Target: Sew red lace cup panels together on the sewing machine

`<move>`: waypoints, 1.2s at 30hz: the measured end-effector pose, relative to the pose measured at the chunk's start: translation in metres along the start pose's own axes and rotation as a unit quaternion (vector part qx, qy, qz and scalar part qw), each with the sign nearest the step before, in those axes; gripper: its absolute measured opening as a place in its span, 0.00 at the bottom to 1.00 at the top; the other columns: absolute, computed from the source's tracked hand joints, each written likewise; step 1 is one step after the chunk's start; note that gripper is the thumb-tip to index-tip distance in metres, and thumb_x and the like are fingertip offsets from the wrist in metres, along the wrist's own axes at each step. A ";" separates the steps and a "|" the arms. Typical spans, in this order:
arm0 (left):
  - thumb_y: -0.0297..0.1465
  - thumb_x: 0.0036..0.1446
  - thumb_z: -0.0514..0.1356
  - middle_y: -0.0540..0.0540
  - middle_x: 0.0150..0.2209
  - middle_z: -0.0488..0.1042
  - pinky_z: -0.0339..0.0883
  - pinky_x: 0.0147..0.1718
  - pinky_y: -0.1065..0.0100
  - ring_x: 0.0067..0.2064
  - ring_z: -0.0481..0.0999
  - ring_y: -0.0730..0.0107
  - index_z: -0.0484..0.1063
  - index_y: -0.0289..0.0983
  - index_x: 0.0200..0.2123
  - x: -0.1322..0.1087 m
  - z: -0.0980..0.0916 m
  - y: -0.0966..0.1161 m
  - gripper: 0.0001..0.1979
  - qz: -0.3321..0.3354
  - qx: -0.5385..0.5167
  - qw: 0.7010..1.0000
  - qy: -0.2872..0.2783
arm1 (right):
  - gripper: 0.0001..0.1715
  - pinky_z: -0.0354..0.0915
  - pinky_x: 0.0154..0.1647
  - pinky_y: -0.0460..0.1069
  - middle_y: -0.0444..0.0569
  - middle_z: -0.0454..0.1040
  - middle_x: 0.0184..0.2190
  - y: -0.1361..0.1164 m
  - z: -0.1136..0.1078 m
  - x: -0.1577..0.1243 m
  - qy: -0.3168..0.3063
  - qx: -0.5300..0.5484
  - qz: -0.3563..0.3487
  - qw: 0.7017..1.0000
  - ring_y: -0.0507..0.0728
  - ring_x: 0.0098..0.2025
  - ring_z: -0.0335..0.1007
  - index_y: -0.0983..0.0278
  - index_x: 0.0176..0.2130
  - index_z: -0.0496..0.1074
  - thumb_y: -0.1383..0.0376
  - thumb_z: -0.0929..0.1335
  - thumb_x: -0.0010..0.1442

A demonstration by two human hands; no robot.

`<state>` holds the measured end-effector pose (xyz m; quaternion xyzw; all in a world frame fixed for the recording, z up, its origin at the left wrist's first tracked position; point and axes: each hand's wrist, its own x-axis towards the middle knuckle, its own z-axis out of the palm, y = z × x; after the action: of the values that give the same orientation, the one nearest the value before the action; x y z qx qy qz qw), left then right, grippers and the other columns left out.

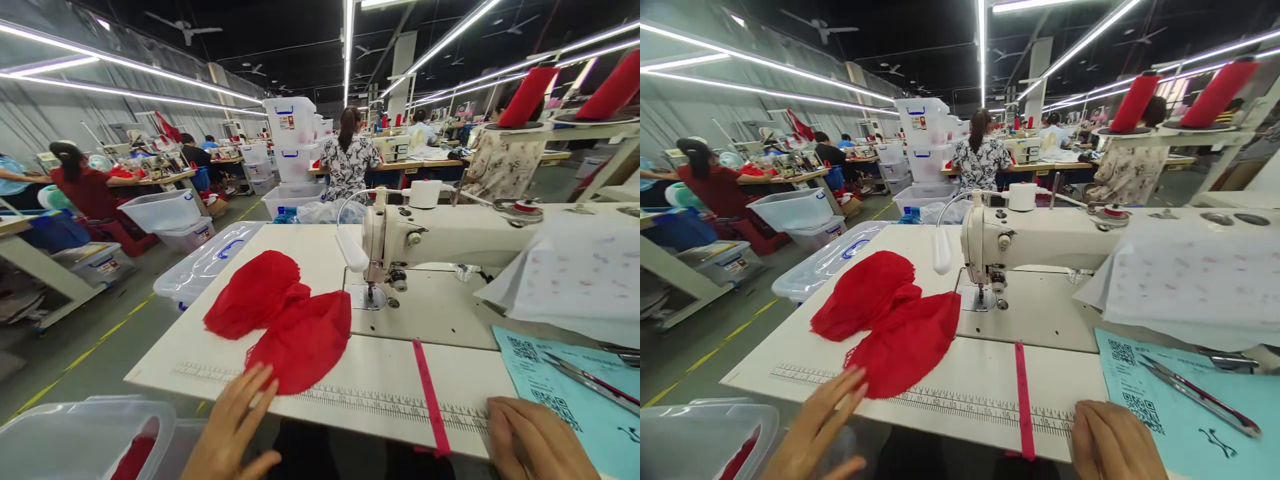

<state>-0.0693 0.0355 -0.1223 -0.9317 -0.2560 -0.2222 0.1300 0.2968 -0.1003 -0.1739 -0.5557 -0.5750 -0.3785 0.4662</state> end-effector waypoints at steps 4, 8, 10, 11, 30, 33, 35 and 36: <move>0.24 0.55 0.52 0.38 0.45 0.70 0.57 0.48 0.55 0.48 0.68 0.57 0.61 0.36 0.53 0.021 0.002 -0.016 0.21 0.044 0.073 0.996 0.028 | 0.06 0.63 0.31 0.51 0.49 0.70 0.23 -0.006 0.002 -0.001 0.018 -0.007 0.013 1.000 0.56 0.27 0.67 0.65 0.29 0.67 0.76 0.66 0.53; 0.17 0.53 0.49 0.49 0.26 0.69 0.61 0.32 0.68 0.30 0.69 0.71 0.69 0.41 0.42 0.024 -0.002 -0.005 0.19 0.090 -0.112 0.986 0.085 | 0.06 0.63 0.31 0.51 0.49 0.70 0.23 -0.001 0.000 -0.005 0.015 -0.024 0.003 1.000 0.55 0.27 0.66 0.66 0.28 0.66 0.75 0.66 0.54; 0.21 0.53 0.51 0.48 0.27 0.70 0.61 0.31 0.68 0.30 0.68 0.70 0.71 0.41 0.35 0.030 -0.011 0.007 0.13 0.040 -0.215 0.975 0.046 | 0.05 0.63 0.32 0.51 0.49 0.70 0.23 -0.003 -0.001 -0.005 0.008 -0.024 0.010 1.000 0.55 0.27 0.66 0.66 0.29 0.67 0.74 0.66 0.55; 0.25 0.54 0.52 0.47 0.29 0.70 0.61 0.32 0.68 0.32 0.69 0.69 0.71 0.39 0.30 0.035 -0.016 0.013 0.09 -0.014 -0.261 0.965 0.005 | 0.05 0.62 0.32 0.52 0.49 0.70 0.24 -0.005 0.000 -0.004 0.006 -0.016 0.023 1.000 0.55 0.28 0.66 0.66 0.29 0.67 0.74 0.66 0.55; 0.47 0.52 0.54 0.51 0.22 0.61 0.56 0.28 0.73 0.25 0.60 0.74 0.62 0.35 0.22 0.086 -0.047 0.035 0.21 -0.293 -0.603 0.742 0.033 | 0.09 0.63 0.39 0.52 0.51 0.71 0.33 -0.138 0.067 0.052 -0.215 0.444 0.208 0.845 0.59 0.37 0.65 0.63 0.32 0.69 0.62 0.62 0.57; 0.47 0.49 0.58 0.55 0.19 0.54 0.53 0.23 0.75 0.22 0.52 0.78 0.55 0.36 0.19 0.089 -0.046 0.028 0.22 -0.304 -0.637 0.701 0.103 | 0.15 0.61 0.32 0.49 0.48 0.70 0.27 -0.132 0.070 0.063 -0.245 0.500 0.272 0.785 0.56 0.31 0.64 0.64 0.27 0.68 0.57 0.60 0.58; 0.47 0.48 0.59 0.56 0.19 0.52 0.50 0.21 0.77 0.21 0.49 0.80 0.54 0.36 0.20 0.090 -0.044 0.022 0.23 -0.302 -0.640 0.695 0.123 | 0.19 0.60 0.30 0.48 0.48 0.69 0.25 -0.127 0.068 0.070 -0.257 0.531 0.313 0.744 0.56 0.29 0.62 0.65 0.27 0.68 0.53 0.62 0.56; 0.47 0.48 0.59 0.56 0.19 0.53 0.49 0.20 0.77 0.21 0.49 0.80 0.54 0.36 0.21 0.091 -0.044 0.020 0.23 -0.301 -0.639 0.697 0.124 | 0.20 0.59 0.30 0.48 0.48 0.68 0.25 -0.125 0.067 0.072 -0.262 0.543 0.327 0.728 0.55 0.29 0.62 0.65 0.27 0.68 0.52 0.63 0.55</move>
<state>-0.0042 0.0411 -0.0432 -0.6277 -0.3009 -0.4731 -0.5400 0.1686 -0.0275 -0.1133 -0.4387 -0.5645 0.3345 0.6140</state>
